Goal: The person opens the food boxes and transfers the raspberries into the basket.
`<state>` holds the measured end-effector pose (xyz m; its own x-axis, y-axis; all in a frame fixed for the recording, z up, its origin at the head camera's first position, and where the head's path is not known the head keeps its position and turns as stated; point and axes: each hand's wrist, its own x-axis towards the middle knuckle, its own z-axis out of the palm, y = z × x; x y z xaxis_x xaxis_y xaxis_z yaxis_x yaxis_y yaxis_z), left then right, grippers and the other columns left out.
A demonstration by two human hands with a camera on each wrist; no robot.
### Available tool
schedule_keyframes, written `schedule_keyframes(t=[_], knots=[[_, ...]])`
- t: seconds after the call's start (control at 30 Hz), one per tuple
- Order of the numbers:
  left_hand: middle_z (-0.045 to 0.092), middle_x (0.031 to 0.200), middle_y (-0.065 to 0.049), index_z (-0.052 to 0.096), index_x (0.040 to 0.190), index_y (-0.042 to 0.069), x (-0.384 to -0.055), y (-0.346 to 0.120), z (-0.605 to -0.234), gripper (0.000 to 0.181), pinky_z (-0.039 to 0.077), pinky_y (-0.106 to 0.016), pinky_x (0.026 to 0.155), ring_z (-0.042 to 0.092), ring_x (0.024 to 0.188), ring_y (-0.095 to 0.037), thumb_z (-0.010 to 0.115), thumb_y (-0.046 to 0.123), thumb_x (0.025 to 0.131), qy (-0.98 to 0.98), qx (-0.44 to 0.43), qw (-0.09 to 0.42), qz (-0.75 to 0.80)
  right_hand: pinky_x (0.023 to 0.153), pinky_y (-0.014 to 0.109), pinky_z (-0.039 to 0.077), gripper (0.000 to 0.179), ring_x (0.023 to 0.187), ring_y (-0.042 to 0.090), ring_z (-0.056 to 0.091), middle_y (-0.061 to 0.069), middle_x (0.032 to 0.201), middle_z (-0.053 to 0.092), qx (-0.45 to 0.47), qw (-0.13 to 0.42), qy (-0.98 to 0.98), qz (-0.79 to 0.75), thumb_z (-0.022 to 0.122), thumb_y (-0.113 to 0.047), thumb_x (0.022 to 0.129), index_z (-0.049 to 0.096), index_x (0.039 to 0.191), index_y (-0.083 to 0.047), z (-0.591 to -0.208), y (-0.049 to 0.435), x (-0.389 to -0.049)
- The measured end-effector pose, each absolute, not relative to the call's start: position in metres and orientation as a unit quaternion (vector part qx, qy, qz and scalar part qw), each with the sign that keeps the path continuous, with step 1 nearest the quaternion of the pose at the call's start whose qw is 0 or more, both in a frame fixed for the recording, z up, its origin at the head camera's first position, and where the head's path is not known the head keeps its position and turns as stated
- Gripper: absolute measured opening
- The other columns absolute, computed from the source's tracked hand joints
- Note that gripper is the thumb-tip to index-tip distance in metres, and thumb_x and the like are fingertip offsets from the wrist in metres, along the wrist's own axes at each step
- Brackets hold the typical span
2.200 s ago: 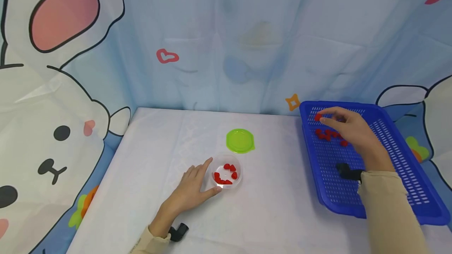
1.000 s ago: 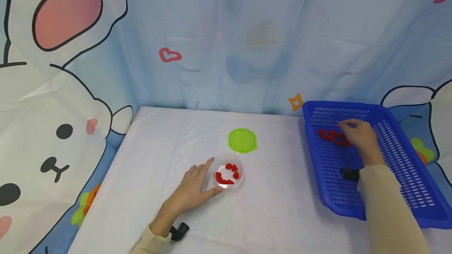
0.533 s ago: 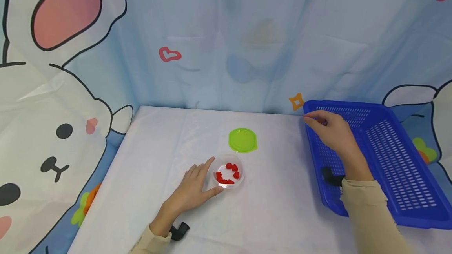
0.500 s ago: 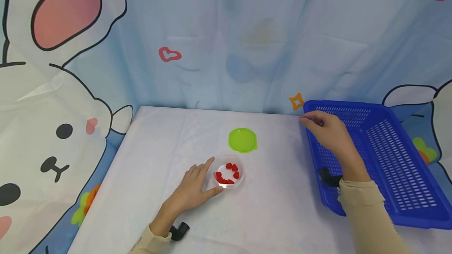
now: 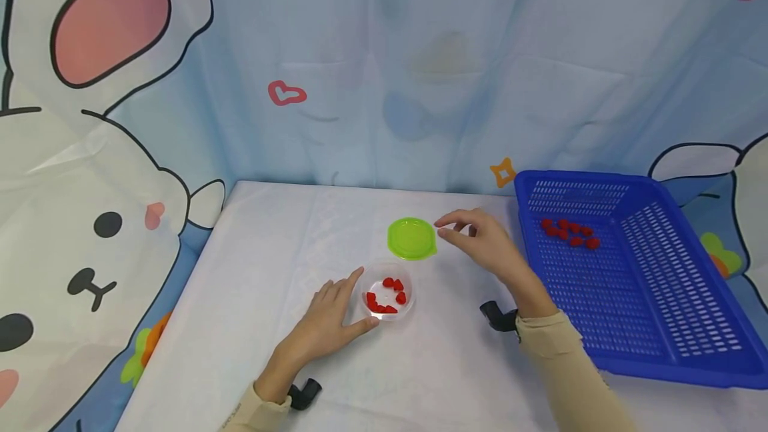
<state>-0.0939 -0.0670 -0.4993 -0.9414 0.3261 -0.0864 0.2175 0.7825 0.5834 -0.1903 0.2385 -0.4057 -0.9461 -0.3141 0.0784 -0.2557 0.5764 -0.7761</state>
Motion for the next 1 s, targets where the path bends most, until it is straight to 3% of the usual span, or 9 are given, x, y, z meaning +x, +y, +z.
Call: schedule_keyframes(t=[0.3, 0.57, 0.8, 1.0], knots=[[0.044, 0.148, -0.017, 0.018, 0.161, 0.028, -0.093, -0.067, -0.499, 0.096, 0.023, -0.06, 0.113, 0.031, 0.14, -0.045, 0.058, 0.072, 0.087, 0.939, 0.142, 0.094, 0.297, 0.067, 0.035, 0.039, 0.021, 0.087, 0.028, 0.045, 0.006, 0.099, 0.061, -0.182, 0.09, 0.86, -0.468, 0.073, -0.021, 0.094, 0.076, 0.109, -0.008, -0.453, 0.2, -0.189], [0.044, 0.148, -0.017, 0.016, 0.161, 0.028, -0.093, -0.068, -0.497, 0.095, 0.023, -0.061, 0.113, 0.031, 0.14, -0.047, 0.055, 0.073, 0.087, 0.94, 0.148, 0.091, 0.293, 0.083, 0.043, 0.034, 0.016, 0.11, 0.027, 0.039, 0.006, 0.11, 0.059, -0.196, 0.121, 0.847, -0.48, 0.075, -0.02, 0.091, 0.079, 0.105, -0.016, -0.485, 0.174, -0.181], [0.043, 0.148, -0.019, 0.015, 0.162, 0.029, -0.093, -0.069, -0.496, 0.094, 0.022, -0.06, 0.113, 0.03, 0.14, -0.048, 0.053, 0.074, 0.088, 0.94, 0.154, 0.091, 0.291, 0.084, 0.045, 0.04, 0.01, 0.112, 0.029, 0.04, 0.004, 0.103, 0.062, -0.214, 0.113, 0.858, -0.453, 0.079, -0.013, 0.086, 0.081, 0.095, -0.018, -0.495, 0.153, -0.176], [0.044, 0.148, -0.018, 0.015, 0.162, 0.029, -0.094, -0.069, -0.498, 0.094, 0.024, -0.061, 0.112, 0.031, 0.139, -0.047, 0.051, 0.076, 0.088, 0.941, 0.158, 0.086, 0.287, 0.083, 0.045, 0.041, 0.011, 0.116, 0.034, 0.041, 0.011, 0.11, 0.058, -0.206, 0.108, 0.894, -0.382, 0.083, -0.012, 0.081, 0.081, 0.088, -0.021, -0.497, 0.14, -0.172]])
